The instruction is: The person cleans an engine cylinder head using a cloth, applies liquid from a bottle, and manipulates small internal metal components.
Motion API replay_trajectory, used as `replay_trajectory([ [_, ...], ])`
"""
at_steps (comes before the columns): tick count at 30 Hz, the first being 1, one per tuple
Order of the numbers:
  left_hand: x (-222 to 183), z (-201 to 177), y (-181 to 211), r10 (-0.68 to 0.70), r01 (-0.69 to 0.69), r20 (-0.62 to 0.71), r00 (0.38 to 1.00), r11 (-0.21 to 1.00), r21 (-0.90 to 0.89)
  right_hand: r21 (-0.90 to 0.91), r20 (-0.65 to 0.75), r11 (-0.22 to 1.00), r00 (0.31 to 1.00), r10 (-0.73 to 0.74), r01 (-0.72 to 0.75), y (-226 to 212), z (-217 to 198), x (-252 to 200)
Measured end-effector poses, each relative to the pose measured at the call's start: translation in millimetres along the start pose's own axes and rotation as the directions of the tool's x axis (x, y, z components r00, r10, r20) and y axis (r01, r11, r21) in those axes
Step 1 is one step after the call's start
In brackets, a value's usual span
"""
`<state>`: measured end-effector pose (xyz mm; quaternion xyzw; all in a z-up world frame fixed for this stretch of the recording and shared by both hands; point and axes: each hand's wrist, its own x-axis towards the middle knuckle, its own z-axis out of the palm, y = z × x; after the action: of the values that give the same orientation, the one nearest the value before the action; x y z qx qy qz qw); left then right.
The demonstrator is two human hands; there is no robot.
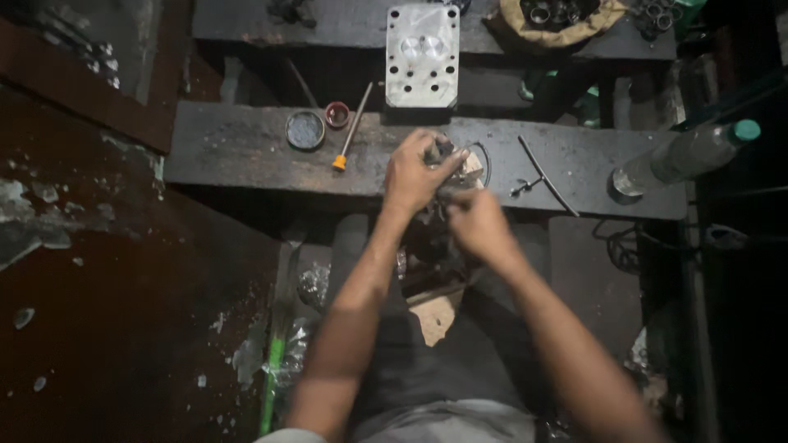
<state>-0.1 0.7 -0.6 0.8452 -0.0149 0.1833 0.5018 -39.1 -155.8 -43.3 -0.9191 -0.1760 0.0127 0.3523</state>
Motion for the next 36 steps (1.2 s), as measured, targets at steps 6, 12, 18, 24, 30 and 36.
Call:
replay_trajectory([
  [6,-2.1,-1.5,8.4,-0.083,0.081,0.043,0.996,0.996,0.042,0.663,0.221,0.664,0.939,0.265,-0.344,1.5,-3.7,1.8],
  [12,-0.1,3.9,-3.2,0.063,-0.063,-0.029,0.998,0.998,-0.015,-0.365,-0.011,0.930,0.999,-0.040,0.033,-6.8,3.6,-2.4],
  [18,3.7,5.2,-11.0,0.100,-0.102,-0.067,0.993,0.994,-0.031,0.618,0.263,0.663,0.906,0.333,-0.423,31.5,4.4,5.0],
  [24,18.1,3.1,-21.3,0.111,-0.109,0.005,0.994,0.985,-0.135,0.780,0.460,0.463,0.887,0.032,-0.421,45.9,5.6,-100.8],
  [30,47.7,-1.6,-30.6,-0.111,0.115,0.082,0.990,0.992,-0.047,0.819,0.416,0.280,0.855,0.310,-0.501,40.3,3.4,-131.5],
  [36,48.7,-2.4,-28.4,-0.142,0.146,0.077,0.987,0.988,-0.045,0.743,0.072,0.652,0.986,0.149,-0.153,50.8,-8.8,-119.3],
])
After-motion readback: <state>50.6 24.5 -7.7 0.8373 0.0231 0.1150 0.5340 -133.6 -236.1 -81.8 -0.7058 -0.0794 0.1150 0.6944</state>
